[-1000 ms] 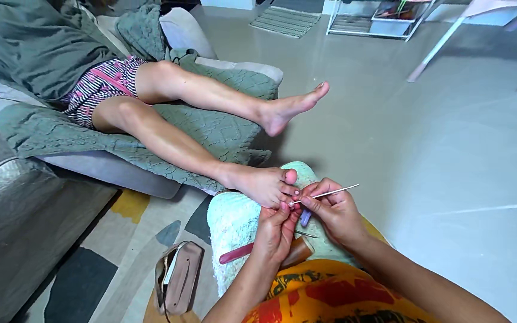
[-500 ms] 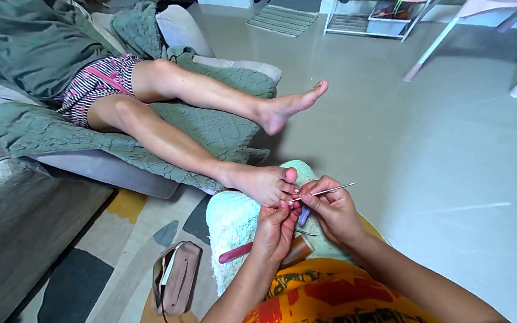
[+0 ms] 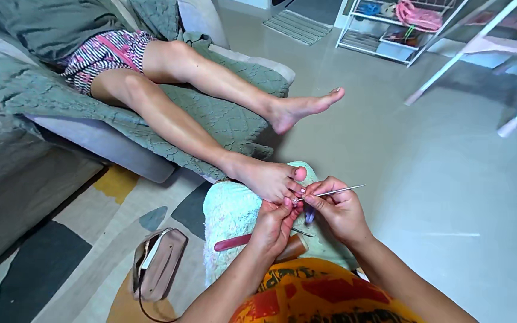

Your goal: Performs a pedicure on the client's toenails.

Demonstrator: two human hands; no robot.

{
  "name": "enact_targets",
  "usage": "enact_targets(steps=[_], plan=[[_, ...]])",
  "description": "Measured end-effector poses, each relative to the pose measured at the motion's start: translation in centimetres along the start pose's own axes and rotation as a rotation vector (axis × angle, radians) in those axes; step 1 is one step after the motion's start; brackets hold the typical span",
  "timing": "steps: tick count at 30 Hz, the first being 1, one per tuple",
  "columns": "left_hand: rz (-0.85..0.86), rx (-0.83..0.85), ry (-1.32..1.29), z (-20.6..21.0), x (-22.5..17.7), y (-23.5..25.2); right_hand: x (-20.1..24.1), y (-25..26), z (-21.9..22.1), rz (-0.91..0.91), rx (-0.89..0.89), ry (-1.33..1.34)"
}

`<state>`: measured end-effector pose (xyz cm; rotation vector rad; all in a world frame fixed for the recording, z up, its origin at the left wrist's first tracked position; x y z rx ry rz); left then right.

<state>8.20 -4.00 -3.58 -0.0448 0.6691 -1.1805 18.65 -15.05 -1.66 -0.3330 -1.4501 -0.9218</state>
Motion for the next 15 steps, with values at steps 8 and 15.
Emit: enact_targets(steps=[8,15], plan=[[0.002,0.0,0.066,0.19,-0.11,0.04,0.4,0.5,-0.64,-0.025,0.077,-0.072],[0.001,0.003,0.064,0.16,-0.15,0.23,0.43,0.99,-0.4,-0.022,0.059,-0.125]])
Point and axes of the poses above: each hand's wrist, its own y-axis towards the middle knuckle, its own z-axis out of the palm, x = y × z, the point moved 2 cm from there along y, towards the middle knuckle, and after that the axes turned 1 degree about -y, right-handed, at the moved point
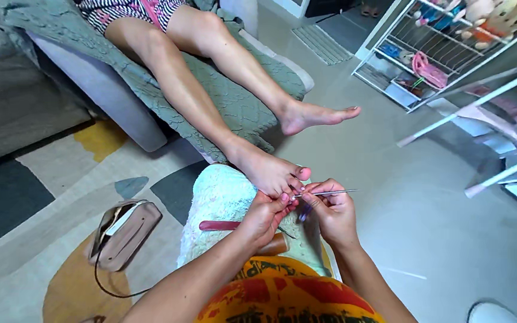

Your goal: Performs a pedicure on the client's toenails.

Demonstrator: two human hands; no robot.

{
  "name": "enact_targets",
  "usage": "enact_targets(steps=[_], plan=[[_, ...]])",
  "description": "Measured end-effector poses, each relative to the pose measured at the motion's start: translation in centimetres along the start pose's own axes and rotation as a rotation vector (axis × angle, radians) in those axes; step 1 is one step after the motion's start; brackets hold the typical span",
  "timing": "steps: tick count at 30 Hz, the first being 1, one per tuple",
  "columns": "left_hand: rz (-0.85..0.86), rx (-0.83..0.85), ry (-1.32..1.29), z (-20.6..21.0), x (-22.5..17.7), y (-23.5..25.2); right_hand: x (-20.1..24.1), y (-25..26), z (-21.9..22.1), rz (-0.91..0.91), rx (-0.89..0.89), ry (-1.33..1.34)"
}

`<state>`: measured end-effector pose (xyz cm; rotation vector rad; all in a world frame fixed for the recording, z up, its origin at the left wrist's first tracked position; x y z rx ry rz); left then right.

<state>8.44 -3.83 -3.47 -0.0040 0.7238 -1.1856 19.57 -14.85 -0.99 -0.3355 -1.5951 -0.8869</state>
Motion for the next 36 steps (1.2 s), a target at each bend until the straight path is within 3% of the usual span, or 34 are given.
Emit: enact_targets(steps=[36], plan=[[-0.004,0.018,-0.023,-0.2,0.0,-0.1,-0.8,-0.8,0.2,0.012,-0.029,0.134]])
Point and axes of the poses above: each hand's wrist, its own y-axis towards the middle knuckle, its own z-axis out of the palm, x = y × z, the point moved 2 cm from there along y, towards the middle knuckle, and after that the axes turned 1 degree about -y, right-handed, at the moved point
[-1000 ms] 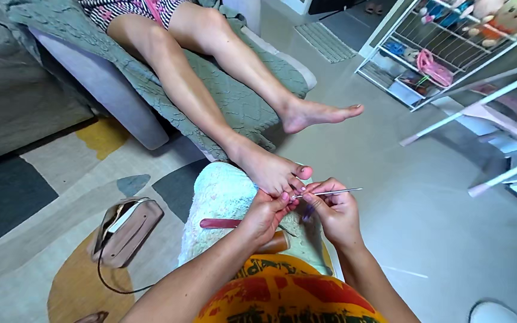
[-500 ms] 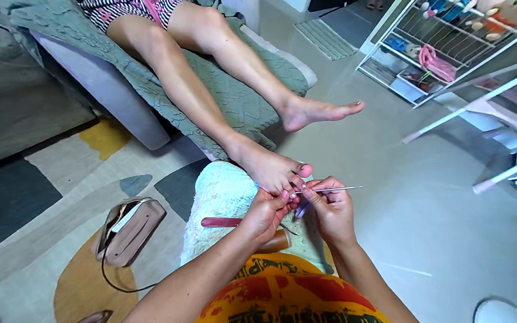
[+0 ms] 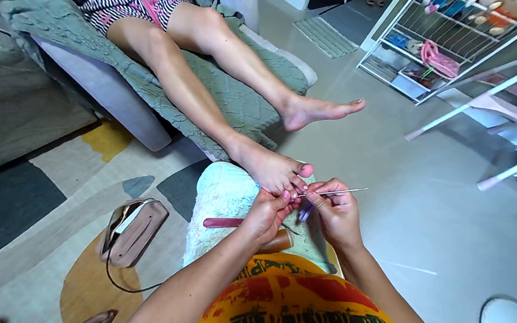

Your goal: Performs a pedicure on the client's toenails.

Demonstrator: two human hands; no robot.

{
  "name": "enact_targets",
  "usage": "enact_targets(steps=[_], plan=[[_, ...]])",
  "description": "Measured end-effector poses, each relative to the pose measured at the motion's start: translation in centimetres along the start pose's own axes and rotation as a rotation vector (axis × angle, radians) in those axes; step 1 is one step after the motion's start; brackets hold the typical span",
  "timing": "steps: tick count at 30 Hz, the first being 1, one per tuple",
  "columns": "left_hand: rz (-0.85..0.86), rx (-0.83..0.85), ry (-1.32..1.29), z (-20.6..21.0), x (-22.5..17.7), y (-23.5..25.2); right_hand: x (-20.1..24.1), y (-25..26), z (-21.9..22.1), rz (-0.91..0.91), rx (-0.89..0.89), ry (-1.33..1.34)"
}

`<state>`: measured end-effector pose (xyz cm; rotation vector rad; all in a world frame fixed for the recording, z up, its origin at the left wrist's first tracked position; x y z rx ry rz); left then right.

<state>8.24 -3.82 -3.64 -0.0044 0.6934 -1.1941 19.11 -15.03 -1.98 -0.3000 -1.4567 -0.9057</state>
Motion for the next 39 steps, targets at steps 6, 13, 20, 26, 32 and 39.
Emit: enact_targets(steps=[6,13,20,26,32,39], plan=[[0.004,-0.021,0.002,0.1,0.0,0.0,0.5,0.4,0.0,-0.044,0.009,-0.088],[0.025,-0.033,0.001,0.2,0.0,0.1,4.4,1.5,0.3,-0.172,0.214,-0.409],[0.019,-0.038,0.019,0.2,0.0,-0.1,3.6,2.5,0.0,-0.032,0.238,-0.445],[0.01,-0.039,0.018,0.3,0.0,-0.1,3.4,2.3,0.0,-0.009,0.22,-0.405],[0.002,-0.067,0.013,0.3,0.0,-0.1,2.9,2.1,0.1,-0.017,0.196,-0.412],[0.019,-0.051,0.01,0.4,0.1,-0.1,2.9,1.5,0.1,-0.056,0.156,-0.381]])
Point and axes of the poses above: each hand's wrist, its own y-axis towards the middle knuckle, its own z-axis out of the palm, x = y × z, the point moved 2 cm from there along y, towards the middle knuckle, and after that the axes turned 1 degree about -y, right-handed, at the moved point
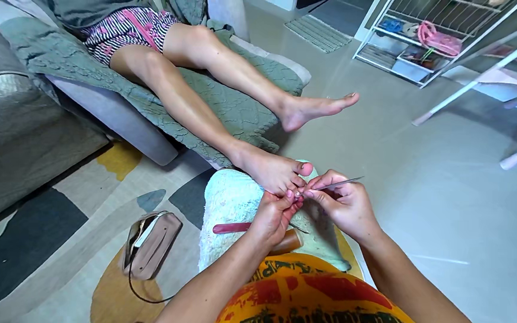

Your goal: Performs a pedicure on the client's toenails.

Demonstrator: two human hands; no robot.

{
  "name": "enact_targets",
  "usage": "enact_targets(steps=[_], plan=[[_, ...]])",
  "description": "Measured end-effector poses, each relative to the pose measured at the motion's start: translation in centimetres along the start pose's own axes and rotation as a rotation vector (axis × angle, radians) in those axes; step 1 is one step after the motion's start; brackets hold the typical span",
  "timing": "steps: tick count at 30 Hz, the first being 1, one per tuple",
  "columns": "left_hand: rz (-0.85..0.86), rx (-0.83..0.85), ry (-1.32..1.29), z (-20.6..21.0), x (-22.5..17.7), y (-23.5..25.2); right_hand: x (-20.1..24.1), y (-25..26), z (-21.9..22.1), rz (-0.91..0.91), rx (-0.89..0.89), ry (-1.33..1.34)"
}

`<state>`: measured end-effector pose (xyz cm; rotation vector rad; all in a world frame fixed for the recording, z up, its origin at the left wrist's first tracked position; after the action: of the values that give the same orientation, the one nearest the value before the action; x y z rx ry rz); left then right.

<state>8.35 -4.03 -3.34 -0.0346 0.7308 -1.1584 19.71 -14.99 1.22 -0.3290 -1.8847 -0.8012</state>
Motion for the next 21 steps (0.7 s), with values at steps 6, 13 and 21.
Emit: enact_targets(steps=[6,13,21], plan=[[0.005,-0.003,0.009,-0.1,0.1,0.1,-0.3,0.3,0.3,-0.02,-0.02,-0.055],[0.015,-0.022,0.004,0.0,0.1,0.0,0.1,0.2,0.2,-0.054,0.019,-0.118],[0.042,-0.078,-0.011,0.7,0.2,0.0,0.7,0.3,-0.1,-0.133,0.059,-0.298]])
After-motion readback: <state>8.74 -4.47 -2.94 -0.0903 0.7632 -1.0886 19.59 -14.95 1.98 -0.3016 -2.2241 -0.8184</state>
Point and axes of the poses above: each hand's wrist, its own y-axis towards the middle knuckle, its own z-axis out of the palm, x = y × z, the point moved 2 cm from there along y, towards the middle knuckle, and after that the axes turned 1 degree about -y, right-handed, at the moved point
